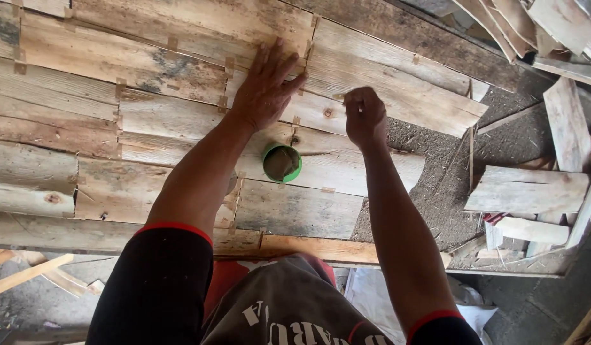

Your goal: Arranging wood strips and marking them with a pencil for further processing.

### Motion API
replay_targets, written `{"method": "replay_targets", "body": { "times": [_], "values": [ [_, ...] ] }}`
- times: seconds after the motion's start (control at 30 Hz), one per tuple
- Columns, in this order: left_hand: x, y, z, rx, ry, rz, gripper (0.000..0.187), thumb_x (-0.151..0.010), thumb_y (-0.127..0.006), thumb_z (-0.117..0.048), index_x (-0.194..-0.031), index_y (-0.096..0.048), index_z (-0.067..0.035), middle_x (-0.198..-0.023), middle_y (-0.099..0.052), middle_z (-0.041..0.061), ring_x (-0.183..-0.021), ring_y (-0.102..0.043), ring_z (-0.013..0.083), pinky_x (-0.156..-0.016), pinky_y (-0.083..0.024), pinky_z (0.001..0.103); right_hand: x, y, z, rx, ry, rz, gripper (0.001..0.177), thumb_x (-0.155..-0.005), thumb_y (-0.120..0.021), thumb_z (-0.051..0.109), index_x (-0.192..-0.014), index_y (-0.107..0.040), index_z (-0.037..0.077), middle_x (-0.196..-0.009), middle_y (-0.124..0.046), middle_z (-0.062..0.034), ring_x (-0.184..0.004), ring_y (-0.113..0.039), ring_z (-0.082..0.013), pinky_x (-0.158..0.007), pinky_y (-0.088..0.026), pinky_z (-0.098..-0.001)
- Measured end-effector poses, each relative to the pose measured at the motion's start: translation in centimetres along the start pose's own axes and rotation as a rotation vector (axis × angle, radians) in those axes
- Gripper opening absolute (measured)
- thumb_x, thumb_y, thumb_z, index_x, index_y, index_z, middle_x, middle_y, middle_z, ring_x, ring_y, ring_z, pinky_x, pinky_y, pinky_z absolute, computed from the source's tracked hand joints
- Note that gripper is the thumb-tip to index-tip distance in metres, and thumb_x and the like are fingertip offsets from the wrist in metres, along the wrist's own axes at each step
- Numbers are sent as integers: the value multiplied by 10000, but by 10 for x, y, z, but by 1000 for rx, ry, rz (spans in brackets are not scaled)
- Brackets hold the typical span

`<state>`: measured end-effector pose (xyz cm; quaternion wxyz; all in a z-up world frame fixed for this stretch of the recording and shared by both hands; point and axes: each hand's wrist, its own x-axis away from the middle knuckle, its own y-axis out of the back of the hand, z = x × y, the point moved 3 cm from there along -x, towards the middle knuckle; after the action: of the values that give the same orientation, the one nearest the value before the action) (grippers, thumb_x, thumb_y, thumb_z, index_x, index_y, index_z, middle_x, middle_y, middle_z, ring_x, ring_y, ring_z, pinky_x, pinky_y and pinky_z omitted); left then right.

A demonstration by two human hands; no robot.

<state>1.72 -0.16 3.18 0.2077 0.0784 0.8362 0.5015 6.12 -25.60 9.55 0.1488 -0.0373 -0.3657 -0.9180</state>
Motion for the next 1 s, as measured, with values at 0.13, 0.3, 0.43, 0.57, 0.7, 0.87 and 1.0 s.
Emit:
{"method": "replay_targets", "body": {
  "times": [0.13,0.3,0.43,0.57,0.7,0.87,1.0],
  "values": [
    [-5,10,-2,57,18,105,542,-1028,-697,-205,-1542,-530,-227,-1691,-334,143,-1604,-160,436,-1317,-86,596,-20,16,-46,108,144,-257,149,-1056,-461,-5,-1093,-587,65,-1042,-740,-114,-880,-763,-206,-799,-687,-352],
    [-1,-4,6,-9,-62,-69,489,-1139,-657,-195,-1609,-531,-241,-1716,-319,158,-1628,-185,415,-1363,-94,582,-15,66,-93,460,-155,-427,621,-1068,-623,131,-1536,-228,29,-1557,-436,-293,-1447,-464,-436,-1214,-395,-560],
    [-11,14,-3,96,-16,53,500,-1097,-654,-214,-1590,-576,-195,-1676,-356,185,-1595,-202,465,-1319,-109,611,-15,74,-112,582,-214,-354,826,-1088,-645,246,-1610,-52,5,-1663,-268,-294,-1522,-310,-457,-1246,-240,-605],
    [-16,19,-8,51,26,172,502,-1052,-665,-237,-1546,-589,-198,-1669,-338,160,-1607,-195,462,-1313,-111,642,-18,66,-109,503,-333,-264,904,-1038,-571,366,-1620,11,-9,-1694,-220,-232,-1571,-226,-409,-1306,-171,-557],
    [-13,13,-6,-3,15,182,521,-1052,-665,-228,-1568,-593,-207,-1683,-352,161,-1616,-174,457,-1321,-117,642,-15,55,-132,674,-288,-239,861,-1128,-503,444,-1627,4,-41,-1716,-116,-285,-1602,-110,-438,-1305,-126,-562],
    [-18,18,-10,32,40,225,533,-1040,-663,-229,-1566,-583,-196,-1672,-365,165,-1618,-169,461,-1319,-116,650,-12,63,-122,640,-238,-248,887,-1100,-543,443,-1628,-3,-24,-1703,-156,-276,-1580,-135,-433,-1290,-154,-572],
    [-18,18,-9,54,57,244,559,-1033,-664,-211,-1583,-568,-213,-1688,-367,153,-1624,-175,461,-1325,-118,648,-2,96,-107,195,-308,-437,756,-966,-392,-72,-1669,-154,77,-1668,-409,-175,-1462,-508,-283,-1155,-517,-419]
  ]
}}
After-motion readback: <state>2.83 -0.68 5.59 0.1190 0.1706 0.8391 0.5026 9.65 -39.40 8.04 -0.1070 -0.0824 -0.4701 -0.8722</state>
